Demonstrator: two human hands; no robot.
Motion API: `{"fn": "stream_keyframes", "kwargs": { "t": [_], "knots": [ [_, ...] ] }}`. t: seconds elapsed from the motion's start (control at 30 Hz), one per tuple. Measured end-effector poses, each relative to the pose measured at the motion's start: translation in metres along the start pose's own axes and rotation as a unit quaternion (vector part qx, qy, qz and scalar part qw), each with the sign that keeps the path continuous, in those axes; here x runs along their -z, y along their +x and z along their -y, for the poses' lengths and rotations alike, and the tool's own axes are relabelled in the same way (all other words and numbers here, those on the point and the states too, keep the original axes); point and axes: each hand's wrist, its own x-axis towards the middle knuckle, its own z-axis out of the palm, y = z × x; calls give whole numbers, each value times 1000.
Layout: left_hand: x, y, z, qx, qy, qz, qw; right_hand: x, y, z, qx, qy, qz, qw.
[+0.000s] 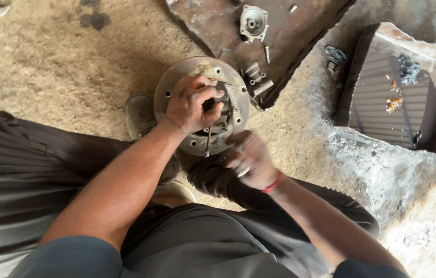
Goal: The person disassembles a small engine component, removes a piston and cylinder, and uses a wrench and pliers to adjust internal parts. The person places removed parts on a nearby metal tray and continues to manipulate the engine housing.
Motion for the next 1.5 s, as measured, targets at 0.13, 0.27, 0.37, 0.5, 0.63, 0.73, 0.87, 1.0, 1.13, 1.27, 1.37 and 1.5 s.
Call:
{"fn": "stream_keyframes", "kwargs": {
  "t": [0.13, 0.27, 0.37, 0.5, 0.63, 0.73, 0.87, 1.0, 1.13, 1.27, 1.37, 1.5],
  "knots": [
    [2, -1, -5, 3, 11, 23, 1000, 0, -28, -12, -110, -304, 229, 918],
    [4, -5, -7, -13, -9, -4, 1000, 15, -24, 5, 18, -418, 164, 893],
    [4, -8, -4, -2, -19, 1, 1000, 28, -6, 29, -111, -417, 104, 896],
    [4, -9, -1, -13, -24, -7, 1000, 59, 49, 3, -243, -91, -133, 956],
    [5, -5, -2, 9, -15, 11, 1000, 67, 100, -70, -471, 90, -154, 864],
    [7, -2, -2, 5, -15, 10, 1000, 56, 120, -109, -534, 131, -108, 828],
    [7, 0, 1, 11, 0, 17, 1000, 49, 130, -134, -595, 125, -55, 792],
    [6, 1, 4, 20, -15, 15, 1000, 46, 127, -144, -665, 141, -9, 733],
    [5, 1, 5, 15, -20, -1, 1000, 44, 121, -147, -666, 189, -32, 721],
    [6, 0, 3, 22, -12, 10, 1000, 49, 126, -136, -625, 181, -58, 757],
    [6, -1, 2, 22, -9, 19, 1000, 49, 130, -129, -602, 141, -42, 784],
    [6, 0, 1, 25, -18, 22, 999, 42, 128, -131, -628, 105, 10, 771]
  ]
}}
